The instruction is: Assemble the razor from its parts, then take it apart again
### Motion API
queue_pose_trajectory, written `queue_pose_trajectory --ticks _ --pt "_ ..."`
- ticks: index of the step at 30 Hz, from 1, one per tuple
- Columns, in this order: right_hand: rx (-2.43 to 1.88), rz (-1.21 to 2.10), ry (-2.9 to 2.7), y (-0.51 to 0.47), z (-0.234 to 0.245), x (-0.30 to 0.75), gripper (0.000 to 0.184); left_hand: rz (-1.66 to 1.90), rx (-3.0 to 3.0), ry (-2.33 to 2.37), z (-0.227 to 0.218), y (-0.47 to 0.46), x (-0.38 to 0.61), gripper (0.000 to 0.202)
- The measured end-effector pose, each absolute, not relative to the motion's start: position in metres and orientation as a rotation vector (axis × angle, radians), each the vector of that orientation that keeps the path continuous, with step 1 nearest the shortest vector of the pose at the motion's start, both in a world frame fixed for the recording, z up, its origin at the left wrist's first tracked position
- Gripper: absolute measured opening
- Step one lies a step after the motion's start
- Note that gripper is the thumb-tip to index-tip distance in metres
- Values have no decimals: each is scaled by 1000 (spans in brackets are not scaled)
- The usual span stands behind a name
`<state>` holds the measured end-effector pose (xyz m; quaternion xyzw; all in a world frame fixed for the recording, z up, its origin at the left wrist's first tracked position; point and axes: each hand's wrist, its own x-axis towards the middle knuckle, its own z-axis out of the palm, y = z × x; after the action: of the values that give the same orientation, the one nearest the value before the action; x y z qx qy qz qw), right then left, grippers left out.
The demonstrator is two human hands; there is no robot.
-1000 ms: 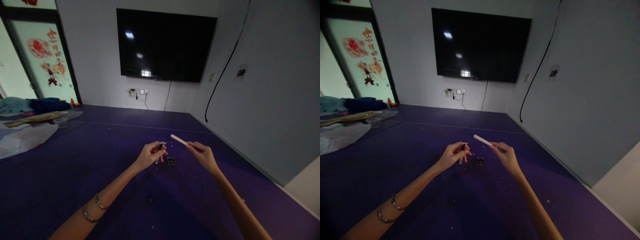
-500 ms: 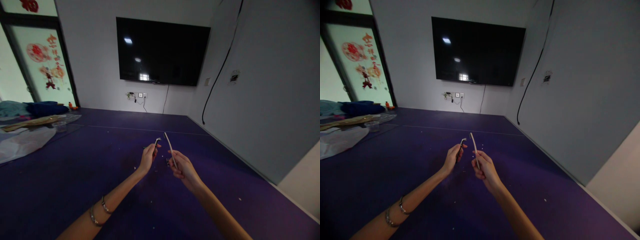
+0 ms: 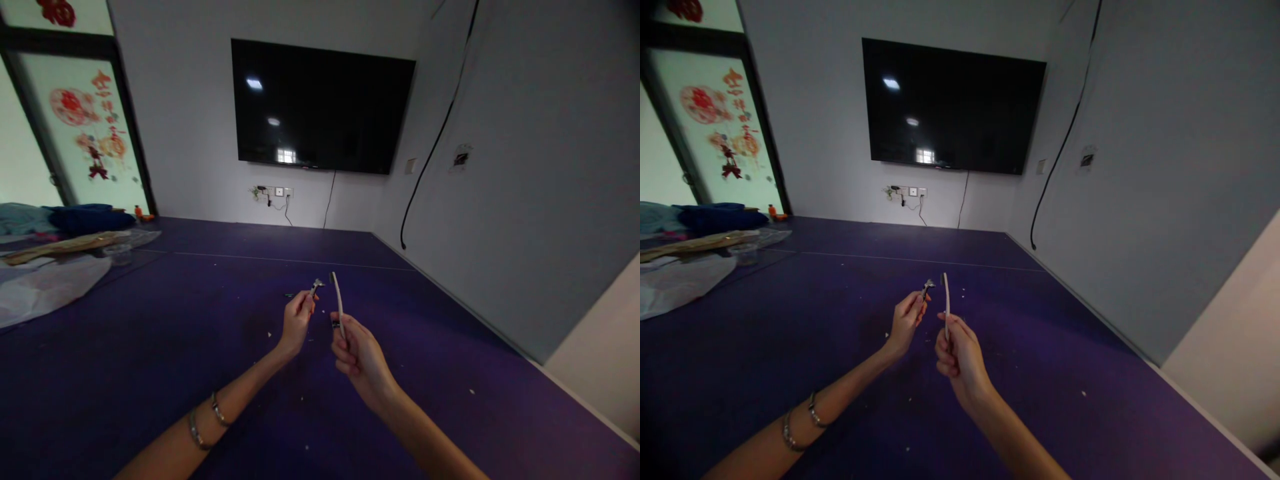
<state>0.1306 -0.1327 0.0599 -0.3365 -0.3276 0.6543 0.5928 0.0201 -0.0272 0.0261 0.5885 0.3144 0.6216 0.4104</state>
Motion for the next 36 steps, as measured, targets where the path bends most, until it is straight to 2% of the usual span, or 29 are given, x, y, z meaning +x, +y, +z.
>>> queue_pose_trajectory --ticks 7,13,18,36 --pt "-808 1554 -681 -149 43 115 37 1625 1490 856 26 -29 21 31" --pt "-744 1536 -695 -136 54 125 38 1616 1559 881 25 -34 22 30" --pt "-784 1593 -710 -148 47 118 37 1618 1544 881 24 -29 21 30" --pt "-769 1473 -703 -142 45 126 36 1588 1627 912 25 -35 25 31"
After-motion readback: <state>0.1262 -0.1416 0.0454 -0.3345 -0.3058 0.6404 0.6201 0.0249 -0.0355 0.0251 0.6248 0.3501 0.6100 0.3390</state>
